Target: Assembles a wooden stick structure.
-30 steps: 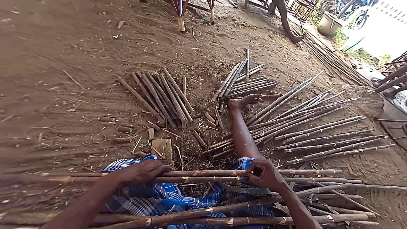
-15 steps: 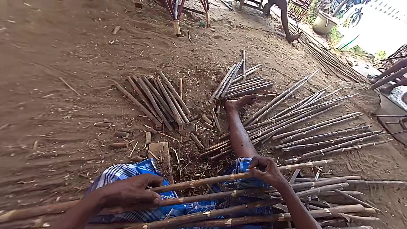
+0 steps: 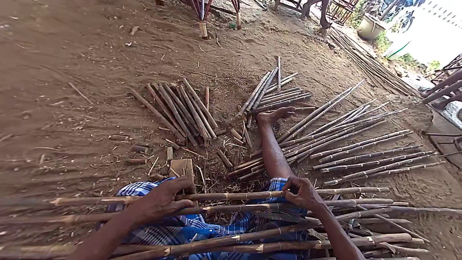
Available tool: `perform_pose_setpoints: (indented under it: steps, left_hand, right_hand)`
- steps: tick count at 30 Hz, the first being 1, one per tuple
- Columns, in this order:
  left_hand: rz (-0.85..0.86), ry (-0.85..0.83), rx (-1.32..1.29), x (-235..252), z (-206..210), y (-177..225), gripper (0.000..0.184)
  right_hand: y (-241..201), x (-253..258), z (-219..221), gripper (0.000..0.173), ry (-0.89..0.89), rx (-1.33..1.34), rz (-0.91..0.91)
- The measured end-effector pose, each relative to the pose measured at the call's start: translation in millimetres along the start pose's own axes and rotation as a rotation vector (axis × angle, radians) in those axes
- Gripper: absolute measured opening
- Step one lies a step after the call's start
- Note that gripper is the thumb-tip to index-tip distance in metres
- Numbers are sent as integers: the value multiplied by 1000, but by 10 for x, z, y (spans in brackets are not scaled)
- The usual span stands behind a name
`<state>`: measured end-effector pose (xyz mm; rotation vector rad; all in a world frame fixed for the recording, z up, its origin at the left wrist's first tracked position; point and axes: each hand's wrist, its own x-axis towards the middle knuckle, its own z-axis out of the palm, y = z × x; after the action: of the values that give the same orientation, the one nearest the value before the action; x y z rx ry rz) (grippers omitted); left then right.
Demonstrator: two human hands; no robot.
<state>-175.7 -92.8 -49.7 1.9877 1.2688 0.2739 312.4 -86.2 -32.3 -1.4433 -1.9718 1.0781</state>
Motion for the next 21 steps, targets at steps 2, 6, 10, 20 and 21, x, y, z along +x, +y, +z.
perform_pose_setpoints:
  steps: [2,6,10,20,21]
  left_hand:
    - [6,34,13,-18,6,3,24]
    - [47,63,70,-51,11,-11,27]
    - [14,120,212,-111,-6,9,41]
    - [104,-49,68,295,309,480,23]
    - [113,-48,66,298,290,471,25]
  right_hand:
    - [-14,12,-1,3,-27,-11,-3]
    - [-11,6,-23,3,-119,15,-39]
    - [5,-2,-106,6,89,275,-3]
    - [-222,32,290,6,-50,84,-115]
    - [-212,42,279,6,-44,58,-113]
